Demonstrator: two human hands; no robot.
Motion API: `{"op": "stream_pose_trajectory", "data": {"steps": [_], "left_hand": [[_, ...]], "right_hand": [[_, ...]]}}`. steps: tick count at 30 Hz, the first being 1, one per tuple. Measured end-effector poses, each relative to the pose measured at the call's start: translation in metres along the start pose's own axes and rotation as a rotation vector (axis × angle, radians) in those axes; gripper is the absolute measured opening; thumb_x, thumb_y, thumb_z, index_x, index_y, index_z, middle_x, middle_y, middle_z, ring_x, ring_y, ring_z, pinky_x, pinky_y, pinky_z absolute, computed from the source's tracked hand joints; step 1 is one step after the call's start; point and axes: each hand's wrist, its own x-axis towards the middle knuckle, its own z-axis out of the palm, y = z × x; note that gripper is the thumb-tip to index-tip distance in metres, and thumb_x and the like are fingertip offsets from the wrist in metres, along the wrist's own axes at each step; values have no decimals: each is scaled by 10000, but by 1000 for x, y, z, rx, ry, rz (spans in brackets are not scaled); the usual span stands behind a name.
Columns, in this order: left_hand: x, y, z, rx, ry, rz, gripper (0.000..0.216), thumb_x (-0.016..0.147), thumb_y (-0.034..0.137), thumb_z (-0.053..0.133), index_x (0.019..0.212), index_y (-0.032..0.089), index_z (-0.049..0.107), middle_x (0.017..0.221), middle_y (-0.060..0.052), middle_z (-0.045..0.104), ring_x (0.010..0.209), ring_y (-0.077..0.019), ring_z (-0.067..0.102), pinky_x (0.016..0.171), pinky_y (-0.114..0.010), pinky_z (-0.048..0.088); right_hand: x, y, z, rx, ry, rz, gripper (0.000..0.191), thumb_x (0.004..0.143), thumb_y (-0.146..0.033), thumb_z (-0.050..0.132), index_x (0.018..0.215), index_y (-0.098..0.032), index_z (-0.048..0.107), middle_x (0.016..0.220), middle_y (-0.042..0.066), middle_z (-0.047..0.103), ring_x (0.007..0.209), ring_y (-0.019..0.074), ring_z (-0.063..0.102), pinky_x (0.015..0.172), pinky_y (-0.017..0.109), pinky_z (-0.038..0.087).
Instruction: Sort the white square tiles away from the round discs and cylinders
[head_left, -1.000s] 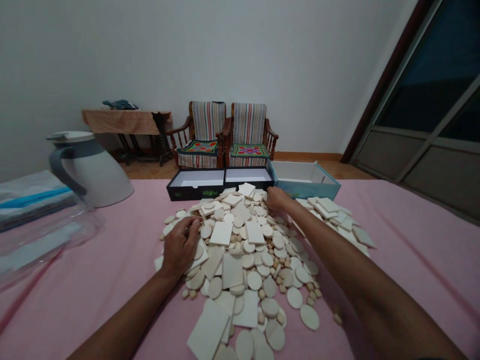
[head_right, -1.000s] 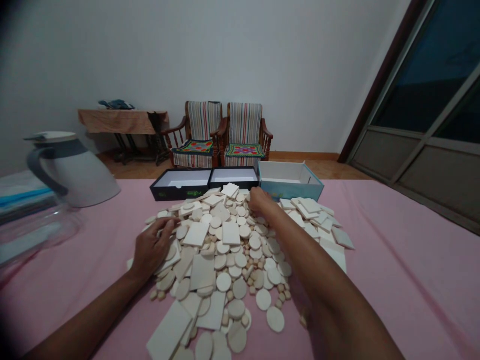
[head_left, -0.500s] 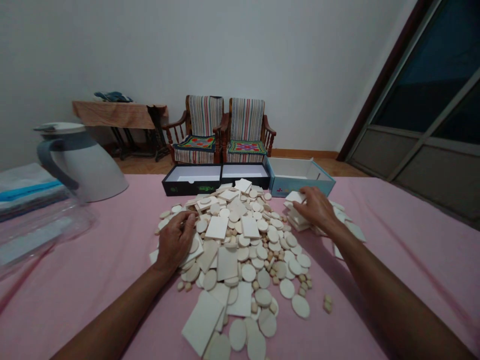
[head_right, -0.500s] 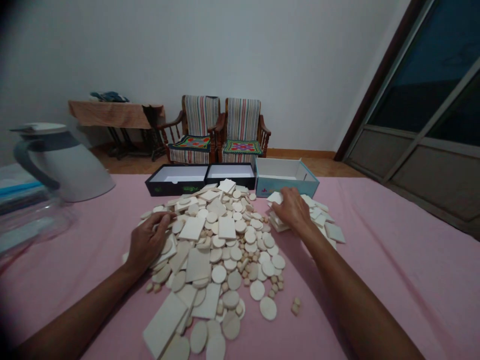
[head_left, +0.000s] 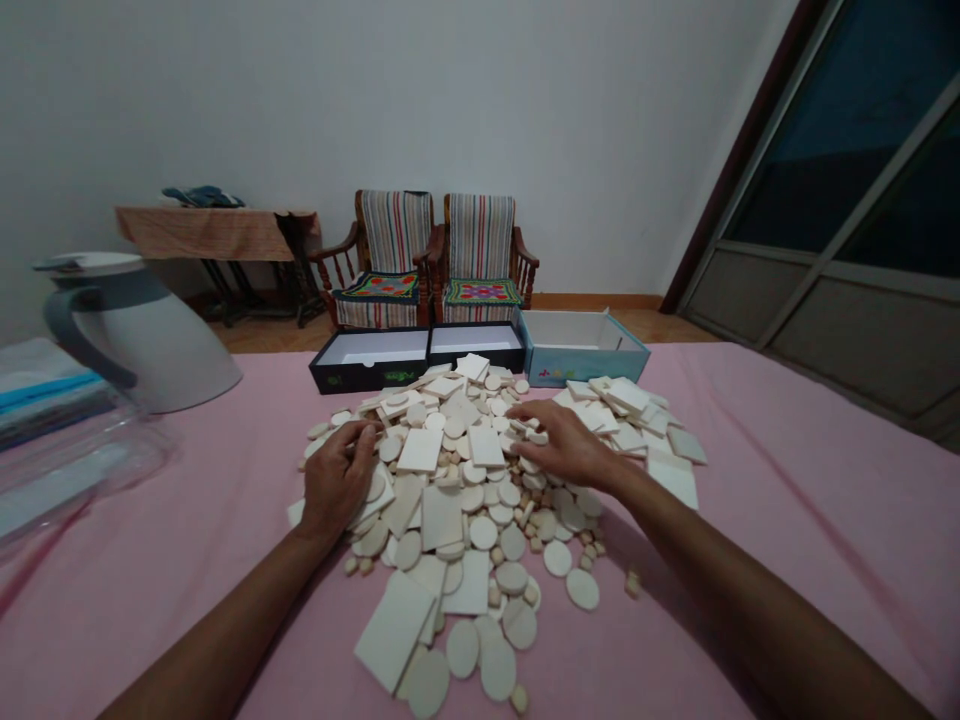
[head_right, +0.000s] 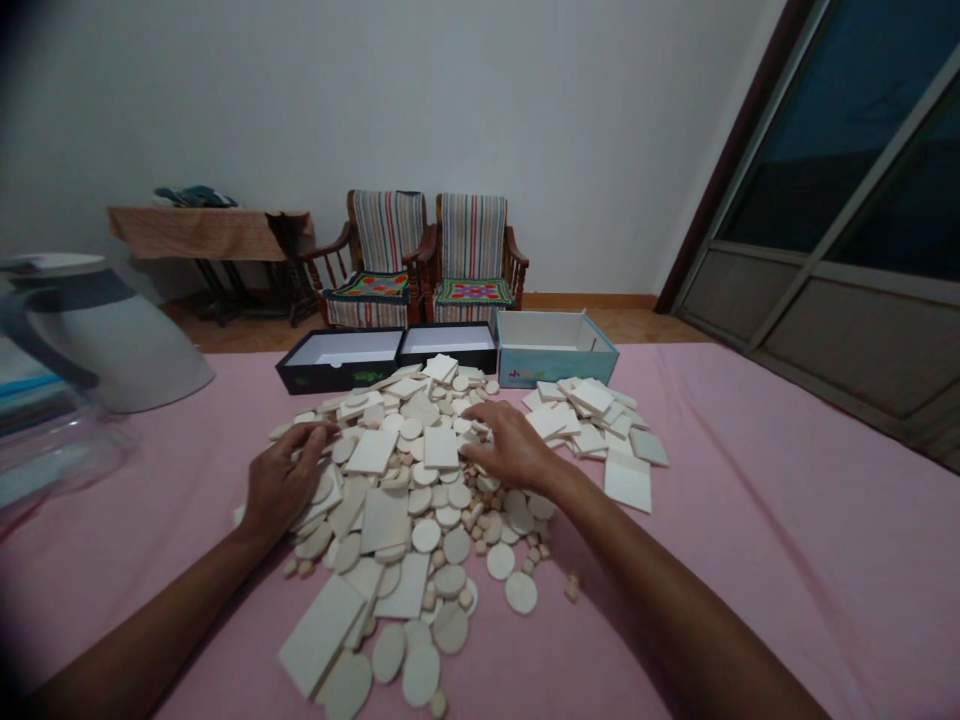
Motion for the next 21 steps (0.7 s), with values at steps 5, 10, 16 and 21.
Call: {"op": "stream_pose_trajectory", "data": {"steps": [5, 10, 16, 21], "left_hand": [[-1, -3, 1, -9, 2, -11, 341, 910, 439, 451, 921, 196, 690, 937, -30, 730, 864, -177, 681, 737, -233, 508], [-1, -5, 2, -2, -6, 9, 340, 915, 441, 454, 936, 197, 689, 940, -26, 731, 867, -175, 682, 743, -232, 507], [0, -7, 2, 31, 7, 38, 340, 917, 431, 448, 932, 200, 696, 916, -18, 732, 870, -178, 678, 741, -236, 508], [0, -7, 3, 24, 17, 42, 331, 912, 436, 452, 920, 210, 694, 931, -18, 734, 869, -182, 680, 740, -241, 513]], "right_hand": [[12, -19, 28, -113, -139, -87, 541, 759, -290, 694, 1261, -159, 542, 1265, 146, 582, 1187, 288, 477, 1015, 454, 337], [12, -27, 34, -143, -63, -74, 475, 775, -324, 659, 1203, -151, 546, 1168, 134, 590, 1108, 279, 493, 974, 438, 348], [-1, 5, -7, -136, 267, 6, 435, 762, -300, 608, 1170, -166, 543, 1117, 125, 586, 1020, 257, 536, 877, 394, 433], [-25, 74, -51, -460, 454, 340, 422, 737, -342, 615, 1096, -121, 605, 1036, 176, 614, 1004, 334, 533, 877, 473, 424]]}}
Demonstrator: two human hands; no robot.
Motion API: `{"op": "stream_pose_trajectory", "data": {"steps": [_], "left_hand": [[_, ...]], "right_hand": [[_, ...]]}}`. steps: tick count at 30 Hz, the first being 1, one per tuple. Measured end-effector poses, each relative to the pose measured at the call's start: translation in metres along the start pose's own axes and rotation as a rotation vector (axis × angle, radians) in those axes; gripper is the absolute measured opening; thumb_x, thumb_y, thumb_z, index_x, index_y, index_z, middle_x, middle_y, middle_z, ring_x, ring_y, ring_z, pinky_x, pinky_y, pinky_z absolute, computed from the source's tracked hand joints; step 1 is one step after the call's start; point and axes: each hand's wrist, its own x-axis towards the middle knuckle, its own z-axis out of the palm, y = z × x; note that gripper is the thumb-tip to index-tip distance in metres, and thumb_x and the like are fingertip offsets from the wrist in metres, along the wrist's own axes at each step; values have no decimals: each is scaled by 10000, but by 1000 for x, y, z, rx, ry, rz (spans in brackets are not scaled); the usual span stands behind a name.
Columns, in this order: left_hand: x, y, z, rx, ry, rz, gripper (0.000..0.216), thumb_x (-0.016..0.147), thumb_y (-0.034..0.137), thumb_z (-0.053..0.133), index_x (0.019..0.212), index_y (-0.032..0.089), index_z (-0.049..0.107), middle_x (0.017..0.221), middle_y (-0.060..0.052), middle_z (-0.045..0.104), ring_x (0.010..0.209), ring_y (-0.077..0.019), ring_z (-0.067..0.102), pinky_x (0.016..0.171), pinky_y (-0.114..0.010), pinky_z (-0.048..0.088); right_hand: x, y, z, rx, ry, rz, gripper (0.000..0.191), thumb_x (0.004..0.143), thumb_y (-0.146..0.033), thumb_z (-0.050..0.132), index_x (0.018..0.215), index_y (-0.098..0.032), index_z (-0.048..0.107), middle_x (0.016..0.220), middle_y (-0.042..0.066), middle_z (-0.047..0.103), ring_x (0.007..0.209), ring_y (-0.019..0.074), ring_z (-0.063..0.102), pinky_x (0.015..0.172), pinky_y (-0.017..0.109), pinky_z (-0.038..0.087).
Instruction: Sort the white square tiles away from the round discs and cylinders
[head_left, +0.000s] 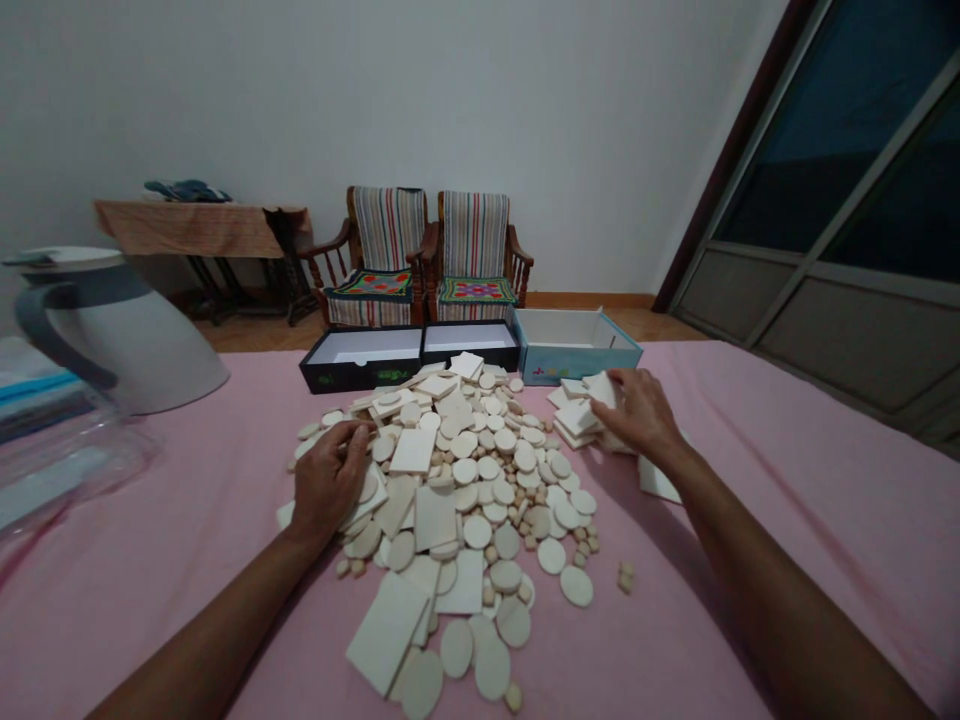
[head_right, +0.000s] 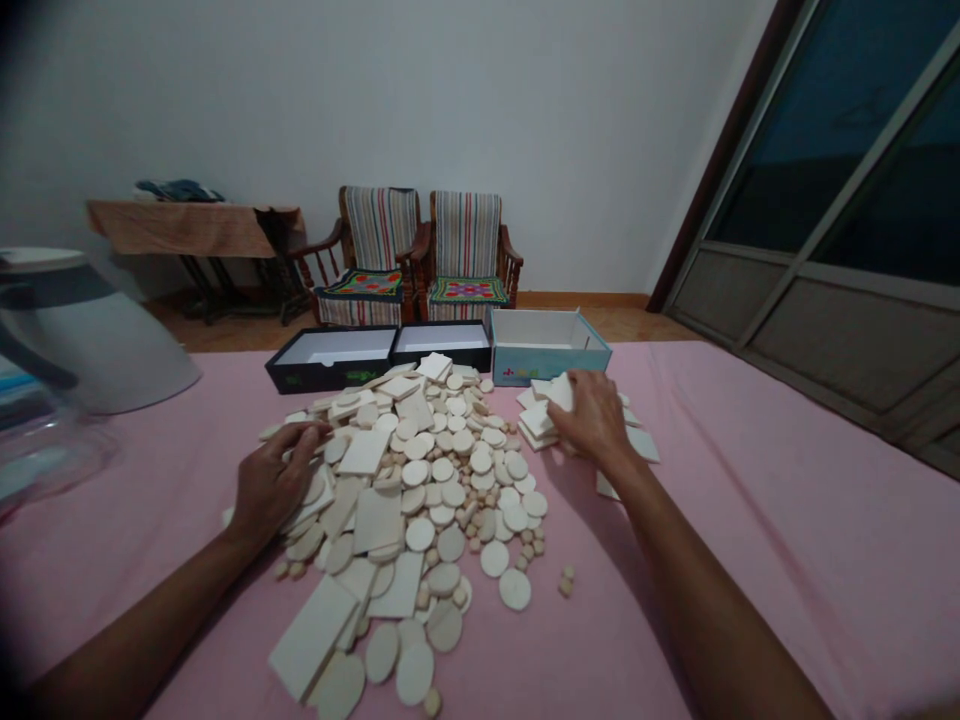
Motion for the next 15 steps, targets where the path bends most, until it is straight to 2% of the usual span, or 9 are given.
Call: {"op": "stream_pose_trajectory", "data": {"steps": [2, 4, 5, 7, 9, 12, 15], "left_hand": [[0, 1, 0, -5, 0, 0, 332, 911, 436, 450, 919, 212, 694, 928, -19, 734, 863, -184, 682, 732, -243, 516], [0, 1, 0, -4, 1, -1, 333, 910, 437, 450, 919, 210, 693, 920, -20, 734, 861, -186, 683, 730, -245, 515], [0, 2, 0, -3, 0, -1, 333, 909, 438, 451, 919, 208, 693, 917, -20, 733, 862, -187, 683, 732, -246, 515], [0, 2, -1, -8, 2, -4, 335, 909, 440, 453, 917, 205, 692, 918, -21, 731, 868, -187, 681, 737, -246, 513], [0, 2, -1, -14, 0, -8, 335, 908, 440, 456, 915, 202, 691, 922, -21, 730, 875, -185, 679, 744, -244, 511], [0, 3, -1, -18, -6, -14, 334, 910, 436, 455, 913, 199, 691, 915, -19, 729, 882, -183, 675, 754, -244, 508], [-1, 3, 0, -15, -8, -17, 332, 913, 428, 452, 913, 199, 692, 905, -16, 728, 876, -178, 673, 757, -242, 501]], "right_hand": [[-1, 16, 0, -57, 86, 80, 472, 763, -364, 603, 1163, -113, 587, 1139, 209, 593, 1080, 365, 507, 888, 505, 412], [-5, 12, 1, -11, 135, 65, 465, 793, -365, 586, 1195, -131, 577, 1209, 211, 574, 1118, 365, 497, 890, 514, 408], [-7, 4, 2, 53, 113, 24, 421, 804, -352, 581, 1171, -145, 592, 1190, 196, 592, 1094, 347, 519, 883, 501, 417], [-15, -21, 1, 239, -30, -86, 274, 820, -304, 575, 1049, -167, 636, 1043, 142, 655, 961, 278, 587, 840, 439, 449], [-25, -52, -1, 426, -239, -193, 161, 825, -263, 583, 946, -177, 647, 915, 85, 675, 830, 213, 611, 777, 373, 470], [-44, -92, -7, 568, -437, -364, 128, 805, -205, 623, 931, -184, 635, 936, 58, 670, 877, 190, 599, 811, 352, 463], [-61, -118, -14, 619, -543, -518, 252, 796, -211, 653, 1041, -179, 604, 1038, 78, 642, 983, 205, 561, 881, 376, 444]]}}
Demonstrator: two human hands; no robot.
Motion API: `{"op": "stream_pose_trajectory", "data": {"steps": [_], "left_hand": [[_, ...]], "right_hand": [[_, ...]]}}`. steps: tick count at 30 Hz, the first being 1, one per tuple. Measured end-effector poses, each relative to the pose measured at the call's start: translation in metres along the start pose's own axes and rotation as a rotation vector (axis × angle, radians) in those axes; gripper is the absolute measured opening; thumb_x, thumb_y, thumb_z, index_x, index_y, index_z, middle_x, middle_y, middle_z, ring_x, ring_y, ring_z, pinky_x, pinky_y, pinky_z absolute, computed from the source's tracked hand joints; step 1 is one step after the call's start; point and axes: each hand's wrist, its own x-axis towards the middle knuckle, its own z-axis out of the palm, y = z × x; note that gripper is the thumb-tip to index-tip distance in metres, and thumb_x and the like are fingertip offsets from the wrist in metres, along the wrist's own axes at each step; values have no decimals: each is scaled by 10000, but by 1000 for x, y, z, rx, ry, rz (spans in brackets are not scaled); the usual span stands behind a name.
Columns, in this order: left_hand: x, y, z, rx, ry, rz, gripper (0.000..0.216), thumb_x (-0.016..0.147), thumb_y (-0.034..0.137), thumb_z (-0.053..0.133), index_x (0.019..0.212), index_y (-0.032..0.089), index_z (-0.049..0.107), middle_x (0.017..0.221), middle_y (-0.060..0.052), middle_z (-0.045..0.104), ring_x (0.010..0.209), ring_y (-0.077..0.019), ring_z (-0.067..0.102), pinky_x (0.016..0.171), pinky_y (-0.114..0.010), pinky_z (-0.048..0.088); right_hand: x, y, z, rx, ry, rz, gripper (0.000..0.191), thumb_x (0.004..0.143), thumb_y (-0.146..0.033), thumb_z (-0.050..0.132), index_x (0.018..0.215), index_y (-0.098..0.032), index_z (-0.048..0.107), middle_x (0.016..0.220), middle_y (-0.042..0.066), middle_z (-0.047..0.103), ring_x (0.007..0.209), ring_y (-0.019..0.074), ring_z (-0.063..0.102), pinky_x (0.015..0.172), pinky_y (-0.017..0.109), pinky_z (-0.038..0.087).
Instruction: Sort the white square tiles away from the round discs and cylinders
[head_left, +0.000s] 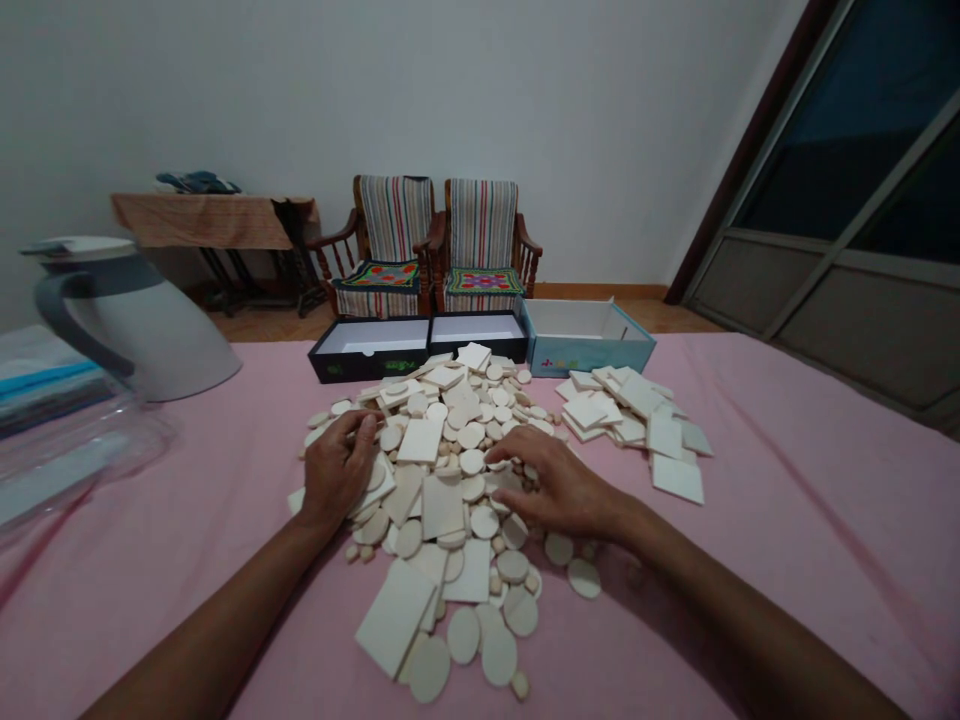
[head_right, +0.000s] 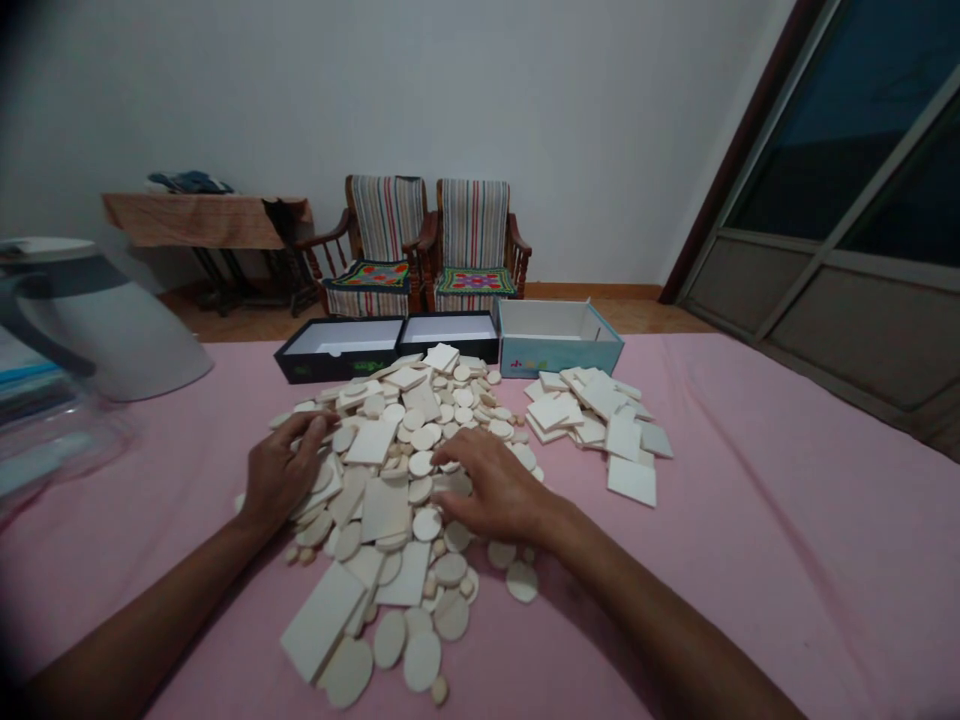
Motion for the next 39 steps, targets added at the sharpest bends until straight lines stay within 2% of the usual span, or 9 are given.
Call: {"op": "stream_pose_trajectory", "data": {"steps": [5, 10, 18, 23, 28, 31, 34, 37, 39], "left_hand": [[-1, 0, 1, -5, 0, -6, 329, 914, 427, 453, 927, 199, 691, 903, -13, 727, 848, -169, 671, 731, -235, 492], [0, -1, 0, -8, -8, -6, 340, 915, 436, 449, 940, 199, 691, 915, -16, 726, 853, -173, 670, 735, -244, 488], [0, -2, 2, -12, 5, -3, 329, 911, 425, 455, 926, 195, 690, 914, -21, 726, 869, -175, 671, 752, -246, 493], [1, -2, 2, 3, 5, 22, 329, 911, 426, 455, 917, 196, 690, 919, -23, 728, 862, -173, 672, 744, -241, 502], [0, -2, 0, -2, 7, 15, 326, 911, 428, 462, 926, 199, 694, 936, -25, 731, 873, -176, 675, 750, -244, 502], [0, -2, 1, 4, 12, 19, 329, 912, 433, 461, 928, 201, 694, 948, -26, 731, 886, -181, 674, 765, -253, 499], [0, -3, 1, 22, 13, 19, 330, 914, 434, 458, 934, 204, 694, 954, -25, 732, 890, -184, 674, 773, -258, 494], [0, -2, 2, 22, 7, 11, 333, 914, 428, 454, 930, 198, 694, 950, -28, 731, 886, -183, 674, 764, -253, 493], [0, -1, 1, 8, 1, 5, 335, 913, 427, 455, 927, 194, 694, 947, -29, 730, 880, -179, 674, 753, -244, 495]], "right_hand": [[6, -29, 20, -104, -115, -105, 539, 787, -352, 687, 1261, -174, 498, 1225, 124, 561, 1115, 263, 468, 969, 450, 375], [16, -42, 35, -242, -167, -123, 636, 766, -366, 692, 1314, -152, 450, 1298, 147, 519, 1166, 290, 436, 1001, 483, 319], [13, -48, 48, -224, -51, -149, 419, 761, -235, 627, 1146, -126, 506, 1249, 166, 532, 1174, 291, 425, 990, 463, 326], [15, -44, 43, 84, 138, -75, 125, 795, -143, 552, 910, -187, 529, 949, 52, 613, 931, 189, 538, 840, 347, 414], [17, 3, -5, 263, 449, 205, 97, 826, -294, 564, 823, -203, 533, 775, 12, 605, 699, 144, 552, 662, 281, 450], [6, 56, -43, 112, 762, 386, 182, 772, -363, 597, 832, -194, 566, 759, 26, 627, 662, 158, 566, 641, 296, 459], [-11, 105, -70, -81, 955, 537, 218, 731, -381, 592, 823, -183, 602, 756, 44, 651, 668, 182, 588, 673, 332, 481], [-21, 125, -80, -278, 1051, 608, 237, 707, -322, 568, 874, -170, 644, 887, 94, 678, 785, 227, 615, 797, 411, 484], [-18, 118, -76, -317, 1031, 581, 254, 711, -301, 561, 905, -167, 656, 945, 110, 680, 844, 241, 616, 834, 431, 474]]}}
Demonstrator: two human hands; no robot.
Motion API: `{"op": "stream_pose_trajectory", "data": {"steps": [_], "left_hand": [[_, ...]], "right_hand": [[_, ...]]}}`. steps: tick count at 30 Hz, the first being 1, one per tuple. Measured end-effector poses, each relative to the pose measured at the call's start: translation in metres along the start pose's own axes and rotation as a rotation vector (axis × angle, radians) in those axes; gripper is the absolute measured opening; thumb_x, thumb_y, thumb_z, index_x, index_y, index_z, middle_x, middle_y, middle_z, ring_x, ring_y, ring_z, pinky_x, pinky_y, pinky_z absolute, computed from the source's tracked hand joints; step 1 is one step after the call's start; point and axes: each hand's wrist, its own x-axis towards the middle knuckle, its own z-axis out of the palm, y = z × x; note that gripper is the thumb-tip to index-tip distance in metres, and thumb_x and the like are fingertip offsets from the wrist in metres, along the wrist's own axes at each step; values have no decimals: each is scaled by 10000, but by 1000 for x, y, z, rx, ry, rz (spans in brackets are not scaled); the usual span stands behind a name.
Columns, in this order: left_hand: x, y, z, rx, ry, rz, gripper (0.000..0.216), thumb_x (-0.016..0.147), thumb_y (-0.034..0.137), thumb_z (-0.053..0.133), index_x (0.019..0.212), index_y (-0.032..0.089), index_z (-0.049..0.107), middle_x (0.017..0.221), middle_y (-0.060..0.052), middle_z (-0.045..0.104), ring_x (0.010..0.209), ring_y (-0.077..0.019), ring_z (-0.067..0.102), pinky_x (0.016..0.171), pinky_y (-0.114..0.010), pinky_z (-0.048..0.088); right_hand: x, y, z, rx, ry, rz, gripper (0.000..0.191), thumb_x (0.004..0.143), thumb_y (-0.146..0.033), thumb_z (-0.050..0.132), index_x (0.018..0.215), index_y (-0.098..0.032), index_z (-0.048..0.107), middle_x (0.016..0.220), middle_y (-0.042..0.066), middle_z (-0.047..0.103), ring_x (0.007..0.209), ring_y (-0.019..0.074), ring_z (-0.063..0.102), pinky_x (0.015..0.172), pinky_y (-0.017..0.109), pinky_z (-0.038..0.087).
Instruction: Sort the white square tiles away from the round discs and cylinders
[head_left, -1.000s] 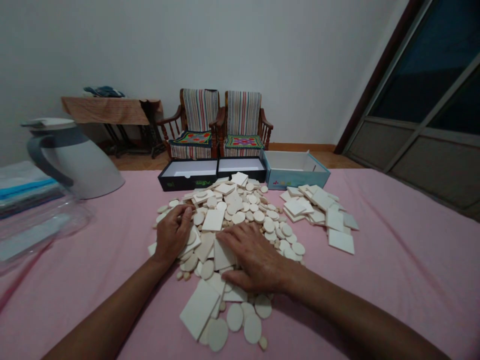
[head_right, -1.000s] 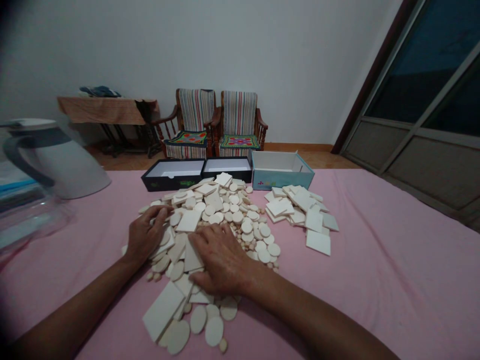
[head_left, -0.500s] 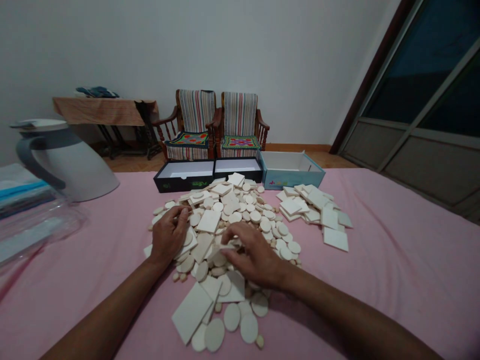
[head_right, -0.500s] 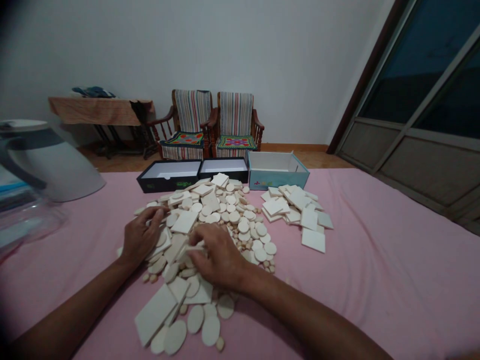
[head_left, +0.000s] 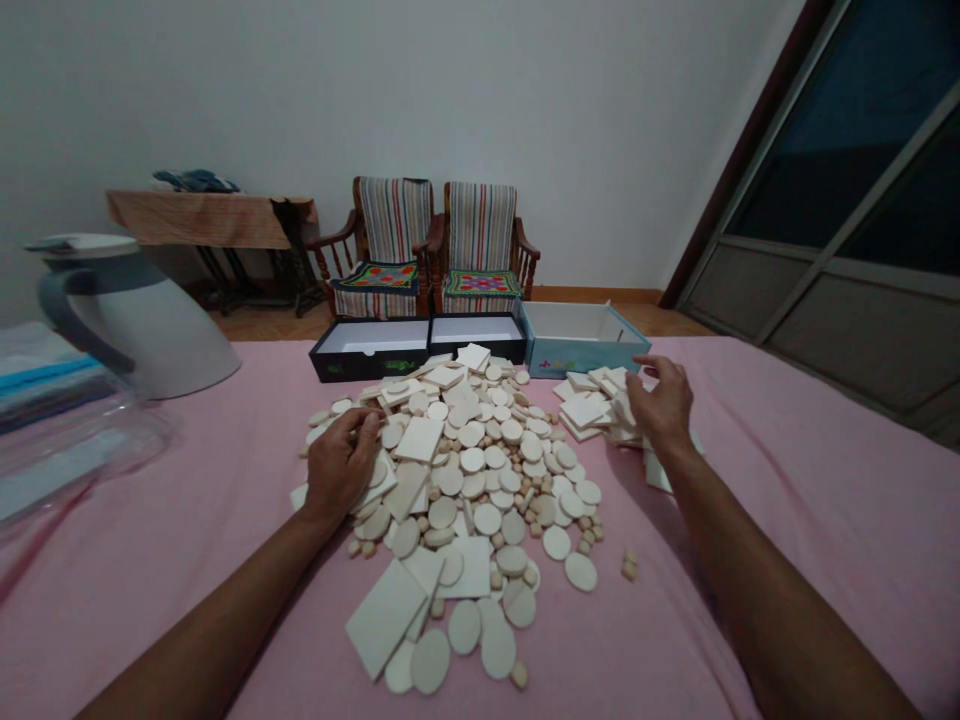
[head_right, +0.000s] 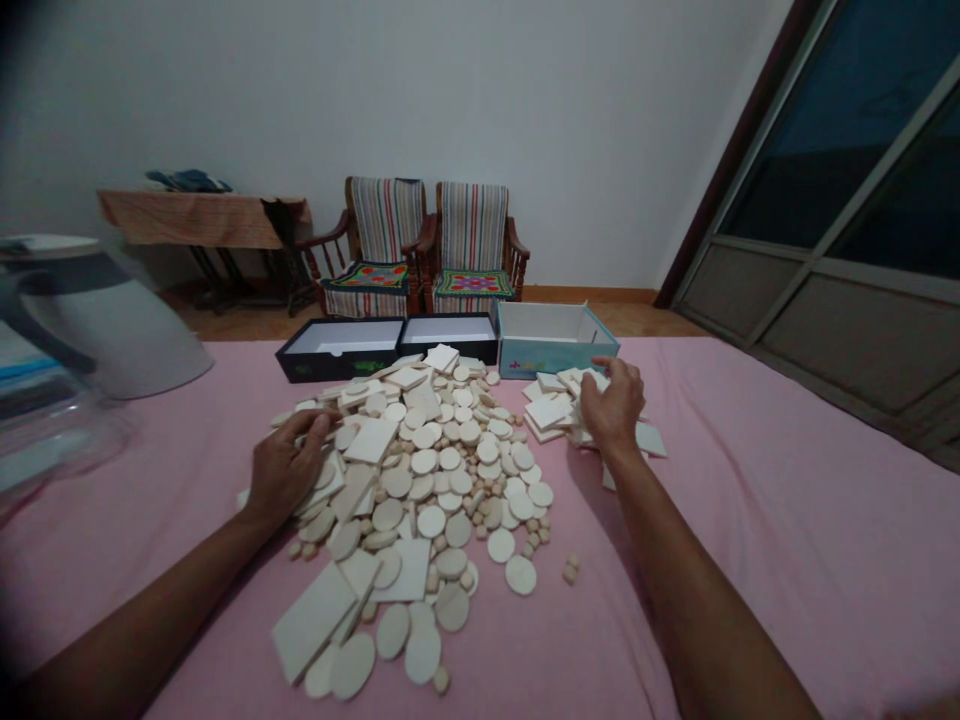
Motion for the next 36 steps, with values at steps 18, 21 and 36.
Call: {"op": "stream_pose_trajectory", "data": {"steps": [18, 21, 36], "left_hand": [[-1, 1, 0, -20, -7, 0, 347, 915, 438, 439, 928, 188, 679, 919, -28, 727, 868, -182, 667, 770, -264, 484], [-1, 1, -1, -27, -13, 2, 345, 911, 443, 443, 926, 191, 679, 921, -27, 726, 871, -182, 666, 766, -262, 487], [0, 2, -2, -15, -13, -17, 342, 907, 451, 449, 924, 203, 685, 922, -24, 728, 861, -186, 675, 735, -251, 512]], "right_hand": [[-151, -146, -41, -111, -1207, -900, 174, 805, -241, 597, 958, -161, 583, 968, 103, 608, 940, 249, 484, 836, 397, 390], [-156, -145, -36, -164, -1154, -929, 151, 784, -165, 568, 933, -153, 584, 915, 106, 610, 887, 242, 477, 817, 397, 380], [-113, -136, -48, 8, -1222, -756, 190, 771, -208, 602, 959, -183, 596, 943, 67, 605, 918, 219, 473, 844, 366, 354]]}}
